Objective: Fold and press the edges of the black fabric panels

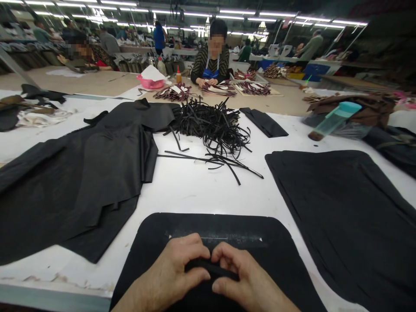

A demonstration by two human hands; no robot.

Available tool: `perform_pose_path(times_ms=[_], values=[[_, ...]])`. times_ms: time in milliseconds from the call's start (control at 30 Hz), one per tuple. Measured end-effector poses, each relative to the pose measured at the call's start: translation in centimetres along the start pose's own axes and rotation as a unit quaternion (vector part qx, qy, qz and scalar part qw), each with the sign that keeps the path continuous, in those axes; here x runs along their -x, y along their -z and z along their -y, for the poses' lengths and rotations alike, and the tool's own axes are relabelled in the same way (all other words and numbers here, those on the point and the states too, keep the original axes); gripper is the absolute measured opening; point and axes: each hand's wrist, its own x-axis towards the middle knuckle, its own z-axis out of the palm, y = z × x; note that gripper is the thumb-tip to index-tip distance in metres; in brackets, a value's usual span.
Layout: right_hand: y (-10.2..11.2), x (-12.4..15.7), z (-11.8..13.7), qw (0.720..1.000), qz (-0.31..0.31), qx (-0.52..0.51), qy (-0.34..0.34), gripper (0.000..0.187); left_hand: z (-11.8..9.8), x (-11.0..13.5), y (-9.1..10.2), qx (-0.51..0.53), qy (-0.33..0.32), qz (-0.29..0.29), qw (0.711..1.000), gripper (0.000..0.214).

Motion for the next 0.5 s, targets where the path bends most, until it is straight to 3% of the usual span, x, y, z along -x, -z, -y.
perform_pose_path(times_ms=[133,233,367,500], values=[[0.8,0.5,-0.3,0.989,-0.003,0.139,0.053,0.008,0.7,0.0,-1.0,-0.016,-0.022,0.015,1.000,0.015],[1.6,1.1,-0.8,0.980,0.005,0.184,0.073,0.018,0.6,0.0,-1.4,-0.016,0.008,0.035,0.999,0.014],[3.6,2.5,-2.9,0.975,-0.042,0.218,0.014,0.023,0.6,0.2,-0.2,-0.022,0.103,0.059,0.993,0.017],[6.2,3.3,-4.9,0.982,-0.072,0.165,-0.061,0.030,1.3,0.8,2.0,-0.007,0.156,0.035,0.987,0.020]])
